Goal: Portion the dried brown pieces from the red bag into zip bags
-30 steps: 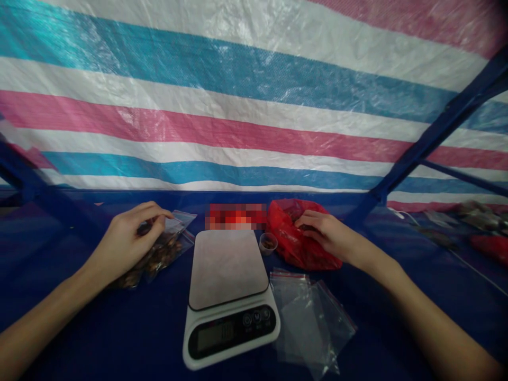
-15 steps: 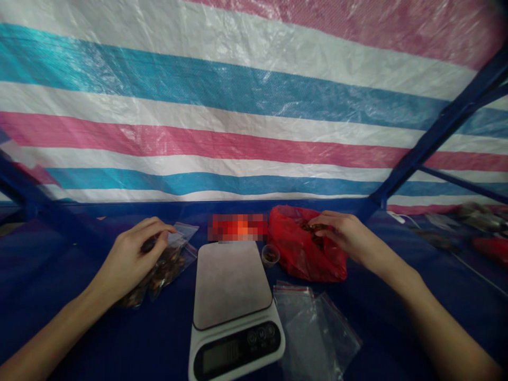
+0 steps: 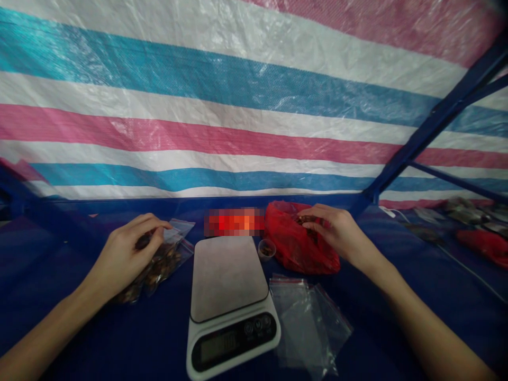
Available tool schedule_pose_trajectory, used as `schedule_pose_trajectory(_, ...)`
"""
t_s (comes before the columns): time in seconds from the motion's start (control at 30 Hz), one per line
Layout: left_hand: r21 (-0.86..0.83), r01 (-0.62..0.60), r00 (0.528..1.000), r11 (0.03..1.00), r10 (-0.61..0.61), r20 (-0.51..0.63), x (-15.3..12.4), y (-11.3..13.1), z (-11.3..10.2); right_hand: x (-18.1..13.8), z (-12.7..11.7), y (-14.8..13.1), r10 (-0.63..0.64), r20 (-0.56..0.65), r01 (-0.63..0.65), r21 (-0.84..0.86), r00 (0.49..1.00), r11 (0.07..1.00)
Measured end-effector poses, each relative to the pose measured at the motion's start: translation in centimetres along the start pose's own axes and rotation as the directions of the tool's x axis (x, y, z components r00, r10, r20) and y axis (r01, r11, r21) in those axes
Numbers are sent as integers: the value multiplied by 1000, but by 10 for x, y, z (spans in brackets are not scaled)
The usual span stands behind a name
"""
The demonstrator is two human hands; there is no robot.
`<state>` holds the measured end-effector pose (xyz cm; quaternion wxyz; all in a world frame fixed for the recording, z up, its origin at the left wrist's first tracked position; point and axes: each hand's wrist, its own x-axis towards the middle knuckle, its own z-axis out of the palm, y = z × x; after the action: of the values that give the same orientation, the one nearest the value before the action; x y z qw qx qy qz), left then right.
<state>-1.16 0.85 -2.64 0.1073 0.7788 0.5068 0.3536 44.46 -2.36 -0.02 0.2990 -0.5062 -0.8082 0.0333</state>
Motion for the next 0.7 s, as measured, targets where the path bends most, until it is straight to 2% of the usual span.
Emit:
schedule_pose_trajectory(0.17,8,-3,1000,1000,3,-7,0,-1,1,0,-1,-3,30,-39,-31,-30,999,999)
schedule_pose_trajectory(0.33,25,-13,1000,1000,13,-3,3,-8,4,0,4,-14,19,-97,-17,28,995,999)
schedule_pose_trajectory(0.5,19,-25,1000,1000,25,-2,1,-8,3,1,21,-42,-50,-58,57,113,997,992)
schedule_pose_trajectory(0.7,25,-34,999,999,33,3,0,-9,4,1,47,-72,-70,14,63,303,997,951)
